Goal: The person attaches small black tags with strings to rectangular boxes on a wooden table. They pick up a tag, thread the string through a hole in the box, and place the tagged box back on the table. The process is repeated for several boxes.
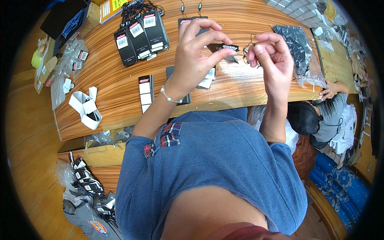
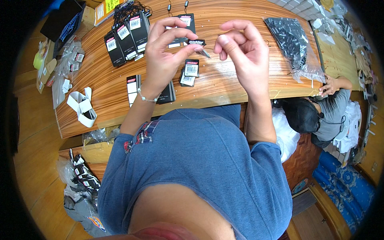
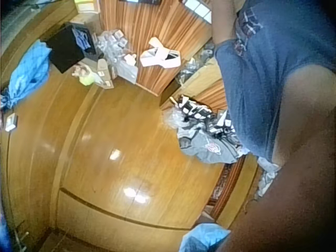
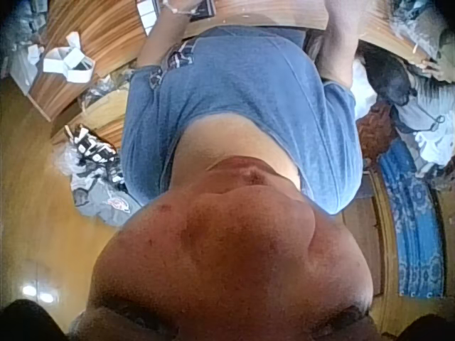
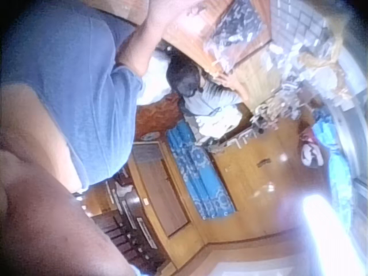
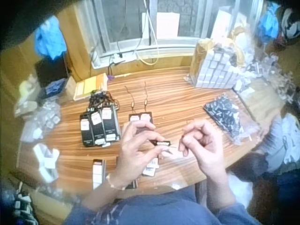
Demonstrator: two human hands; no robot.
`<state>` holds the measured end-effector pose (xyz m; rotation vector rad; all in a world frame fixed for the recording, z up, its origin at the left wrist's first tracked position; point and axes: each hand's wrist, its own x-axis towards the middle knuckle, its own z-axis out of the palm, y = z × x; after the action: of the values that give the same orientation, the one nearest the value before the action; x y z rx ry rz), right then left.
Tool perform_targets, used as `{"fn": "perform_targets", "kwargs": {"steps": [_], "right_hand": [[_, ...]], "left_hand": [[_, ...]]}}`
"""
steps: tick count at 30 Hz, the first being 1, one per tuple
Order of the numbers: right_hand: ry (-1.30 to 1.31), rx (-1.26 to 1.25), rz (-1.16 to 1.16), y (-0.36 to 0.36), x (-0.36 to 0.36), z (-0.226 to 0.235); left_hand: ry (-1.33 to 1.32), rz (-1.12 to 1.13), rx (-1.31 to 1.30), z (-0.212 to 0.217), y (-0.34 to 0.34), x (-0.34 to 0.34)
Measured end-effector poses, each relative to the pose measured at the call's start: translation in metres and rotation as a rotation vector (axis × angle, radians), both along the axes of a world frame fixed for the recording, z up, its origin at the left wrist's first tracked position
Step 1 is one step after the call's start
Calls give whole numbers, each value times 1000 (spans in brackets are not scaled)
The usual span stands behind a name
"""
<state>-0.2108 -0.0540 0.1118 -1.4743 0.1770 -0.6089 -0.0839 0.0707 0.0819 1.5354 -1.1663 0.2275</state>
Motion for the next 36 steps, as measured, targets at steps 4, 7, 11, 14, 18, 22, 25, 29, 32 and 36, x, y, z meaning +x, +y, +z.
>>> {"fn": "perform_targets", "kwargs": {"steps": [4,7,11,14,18,22,25,29,32,36], "right_hand": [[58,-61,24,3,1,-6],[65,-38,52,4,4,-6],[53,-23,79,3,3,-8],[63,-26,93,1,3,-10],[66,-3,89,2,4,-10],[68,10,104,1,4,-10],[73,11,112,0,5,-11],[97,61,149,0,6,-14],[95,121,223,-5,6,-18],[-29,146,222,-5,7,-28]], "left_hand": [[120,-83,18,9,3,-2],[208,-134,14,13,3,-4],[245,-146,37,15,3,-4],[247,-164,35,13,3,-3],[316,-172,28,9,1,-4],[363,-163,30,7,1,-4],[362,-194,61,8,2,-3],[333,-244,105,4,3,2],[358,-317,160,5,5,5],[532,-398,194,14,7,4]]}}
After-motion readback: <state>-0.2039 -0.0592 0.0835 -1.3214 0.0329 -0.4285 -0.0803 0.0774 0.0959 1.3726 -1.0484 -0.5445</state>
